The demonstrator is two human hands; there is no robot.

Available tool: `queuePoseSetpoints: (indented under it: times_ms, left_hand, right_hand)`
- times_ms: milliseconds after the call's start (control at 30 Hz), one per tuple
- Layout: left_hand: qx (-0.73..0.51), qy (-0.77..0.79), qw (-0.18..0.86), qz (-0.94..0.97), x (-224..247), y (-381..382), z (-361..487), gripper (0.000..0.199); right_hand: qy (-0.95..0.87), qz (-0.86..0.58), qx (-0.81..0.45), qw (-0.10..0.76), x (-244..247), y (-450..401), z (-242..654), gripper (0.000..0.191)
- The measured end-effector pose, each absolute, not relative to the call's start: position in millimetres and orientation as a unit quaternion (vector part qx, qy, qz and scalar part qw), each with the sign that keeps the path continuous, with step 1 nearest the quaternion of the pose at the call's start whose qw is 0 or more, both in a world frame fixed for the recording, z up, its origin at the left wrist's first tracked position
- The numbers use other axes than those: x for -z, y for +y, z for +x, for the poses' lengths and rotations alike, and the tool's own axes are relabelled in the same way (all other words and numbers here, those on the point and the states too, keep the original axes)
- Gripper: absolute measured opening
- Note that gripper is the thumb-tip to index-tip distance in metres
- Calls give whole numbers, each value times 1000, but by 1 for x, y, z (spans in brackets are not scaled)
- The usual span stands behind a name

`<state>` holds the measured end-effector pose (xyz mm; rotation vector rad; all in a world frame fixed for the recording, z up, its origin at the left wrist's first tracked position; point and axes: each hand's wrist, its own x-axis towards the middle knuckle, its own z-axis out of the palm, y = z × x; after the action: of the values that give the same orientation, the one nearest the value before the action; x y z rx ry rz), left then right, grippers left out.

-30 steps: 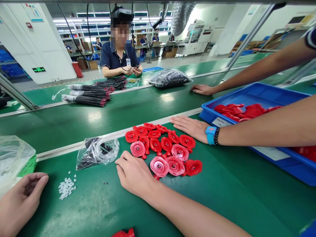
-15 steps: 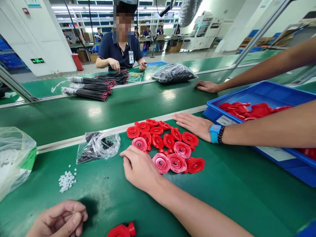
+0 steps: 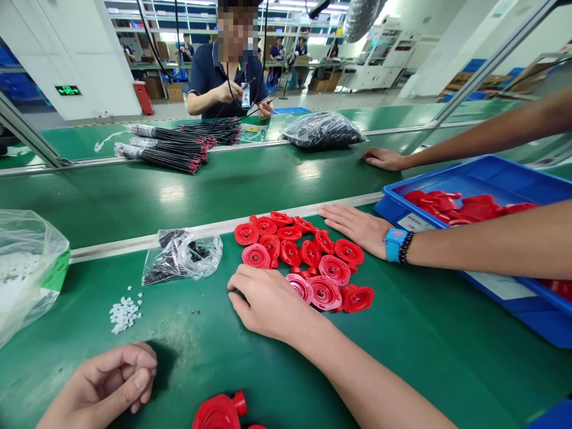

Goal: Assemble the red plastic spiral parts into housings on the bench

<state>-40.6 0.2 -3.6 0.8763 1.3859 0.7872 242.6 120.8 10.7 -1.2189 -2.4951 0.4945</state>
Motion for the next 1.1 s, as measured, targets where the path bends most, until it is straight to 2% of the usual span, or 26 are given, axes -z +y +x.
queuePoseSetpoints:
  times_ms: [300, 367, 500, 567, 800, 1100]
  left_hand:
    - [-374, 573, 661, 308, 0, -11, -22, 41]
    - [-370, 568, 668, 308, 0, -13, -19, 40]
    - [-377, 539, 686, 311, 7, -14, -21, 39]
    - [-377, 512, 704, 317, 11, -15, -23, 36]
    - [-376, 464, 734, 324, 17, -15, -26, 31]
    - [-395, 444, 738, 319, 21, -14, -26, 31]
  right_hand:
    - [-876, -435, -161, 135, -5, 115, 236, 13]
    - [-875, -410, -198, 165, -7, 103, 228, 13]
    - [-842, -297, -368, 259, -12, 65, 205, 8]
    - [-830, -264, -398, 290, -9, 48, 195, 6]
    - [-854, -244, -322, 328, 8, 37, 187, 10]
    - [-847, -242, -328, 342, 14, 40, 185, 7]
